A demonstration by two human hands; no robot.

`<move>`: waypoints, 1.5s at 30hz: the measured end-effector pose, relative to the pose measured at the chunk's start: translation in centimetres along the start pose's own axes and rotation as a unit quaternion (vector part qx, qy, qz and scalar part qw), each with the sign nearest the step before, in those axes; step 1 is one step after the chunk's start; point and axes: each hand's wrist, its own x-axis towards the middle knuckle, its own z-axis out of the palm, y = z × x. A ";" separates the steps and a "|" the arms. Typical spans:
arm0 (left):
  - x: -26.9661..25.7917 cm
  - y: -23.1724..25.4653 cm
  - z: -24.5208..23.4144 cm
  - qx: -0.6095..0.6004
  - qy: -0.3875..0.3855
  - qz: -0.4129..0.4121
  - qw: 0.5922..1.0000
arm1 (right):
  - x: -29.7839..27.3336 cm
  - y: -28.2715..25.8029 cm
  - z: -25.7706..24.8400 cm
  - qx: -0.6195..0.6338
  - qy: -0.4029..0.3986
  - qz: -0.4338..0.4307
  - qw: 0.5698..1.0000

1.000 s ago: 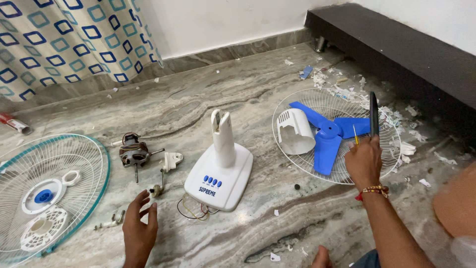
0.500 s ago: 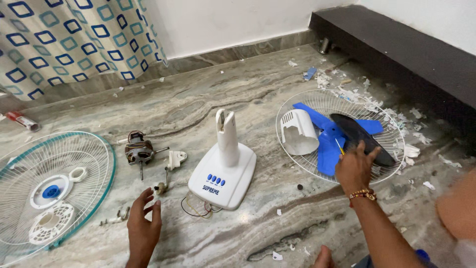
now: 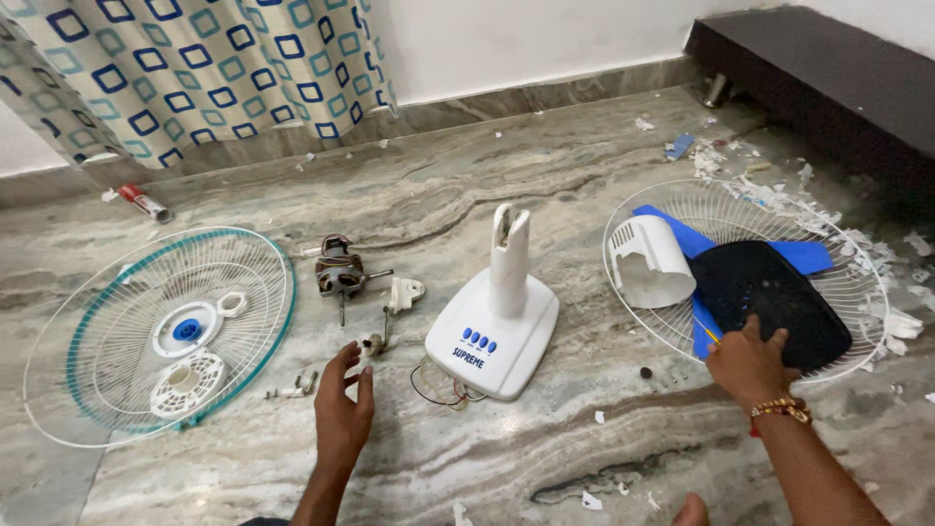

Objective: The person assembles the base of a table fan by attaching a black plastic cover to the white base housing. They use a screwdriver to secure the cover with screws, handling the internal wiring and components during the process.

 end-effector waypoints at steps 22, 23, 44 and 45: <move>-0.2 -10.9 0.3 0.209 0.162 -0.243 0.933 | -9.3 -11.3 -1.6 0.126 0.149 -0.348 0.917; -0.1 -10.8 0.3 0.210 0.162 -0.247 0.932 | -9.1 -11.2 -1.4 0.120 0.152 -0.348 0.917; 2.4 -9.0 -6.7 0.199 0.218 -0.137 0.945 | -9.0 -12.2 -2.2 0.206 0.102 -0.325 0.917; 2.2 -8.9 -7.0 0.201 0.219 -0.120 0.947 | -9.3 -12.4 -2.6 0.224 0.090 -0.309 0.920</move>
